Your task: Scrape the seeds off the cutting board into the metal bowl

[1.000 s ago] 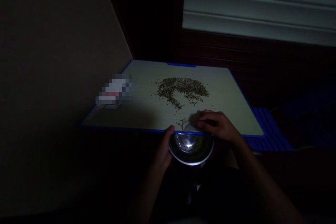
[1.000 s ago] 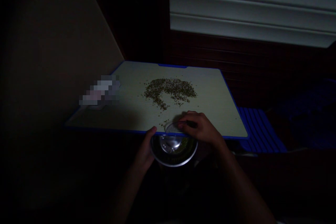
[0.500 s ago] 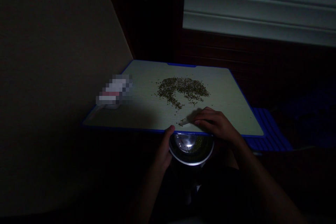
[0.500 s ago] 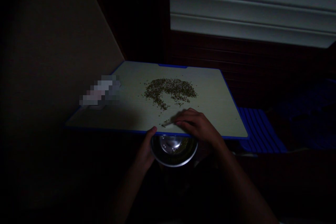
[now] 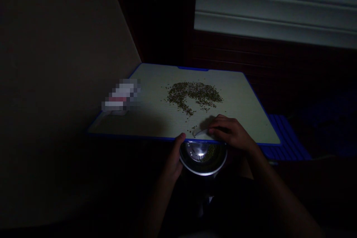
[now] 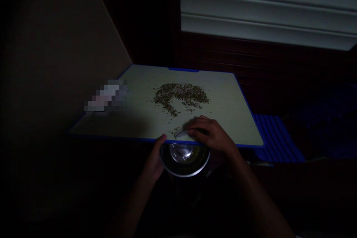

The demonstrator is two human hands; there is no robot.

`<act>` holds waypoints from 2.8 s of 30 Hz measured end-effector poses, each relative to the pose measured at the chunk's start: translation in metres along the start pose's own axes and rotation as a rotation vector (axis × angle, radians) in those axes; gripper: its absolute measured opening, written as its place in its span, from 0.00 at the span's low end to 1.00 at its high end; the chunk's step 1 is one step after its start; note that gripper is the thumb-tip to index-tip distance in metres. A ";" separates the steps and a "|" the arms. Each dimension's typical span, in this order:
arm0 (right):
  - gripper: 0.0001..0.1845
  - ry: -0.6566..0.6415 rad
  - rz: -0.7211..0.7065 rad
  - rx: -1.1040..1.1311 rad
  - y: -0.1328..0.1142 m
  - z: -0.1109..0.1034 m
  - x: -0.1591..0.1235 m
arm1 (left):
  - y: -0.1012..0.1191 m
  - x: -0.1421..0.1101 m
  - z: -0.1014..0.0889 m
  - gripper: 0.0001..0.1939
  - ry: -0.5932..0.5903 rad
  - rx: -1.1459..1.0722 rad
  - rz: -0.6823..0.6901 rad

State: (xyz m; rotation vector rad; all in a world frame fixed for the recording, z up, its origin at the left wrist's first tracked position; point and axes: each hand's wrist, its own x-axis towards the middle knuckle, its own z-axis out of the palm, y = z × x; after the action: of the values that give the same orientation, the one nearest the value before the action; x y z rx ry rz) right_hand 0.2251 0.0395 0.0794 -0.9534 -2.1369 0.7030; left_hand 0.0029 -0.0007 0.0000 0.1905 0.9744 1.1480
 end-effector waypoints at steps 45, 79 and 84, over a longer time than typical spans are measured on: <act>0.13 0.017 -0.137 -0.087 0.005 0.005 0.003 | -0.001 0.001 -0.001 0.23 -0.043 -0.024 0.035; 0.16 -0.023 -0.099 -0.049 0.002 0.003 0.005 | 0.002 -0.002 0.004 0.21 -0.009 -0.024 0.014; 0.16 -0.033 -0.109 -0.013 0.001 0.003 0.005 | -0.001 0.001 0.000 0.22 -0.065 -0.022 0.038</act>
State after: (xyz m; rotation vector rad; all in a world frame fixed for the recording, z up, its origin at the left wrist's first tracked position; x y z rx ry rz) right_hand 0.2209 0.0436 0.0788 -0.8301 -2.2066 0.6558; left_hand 0.0035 -0.0004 -0.0011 0.2284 0.9042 1.1798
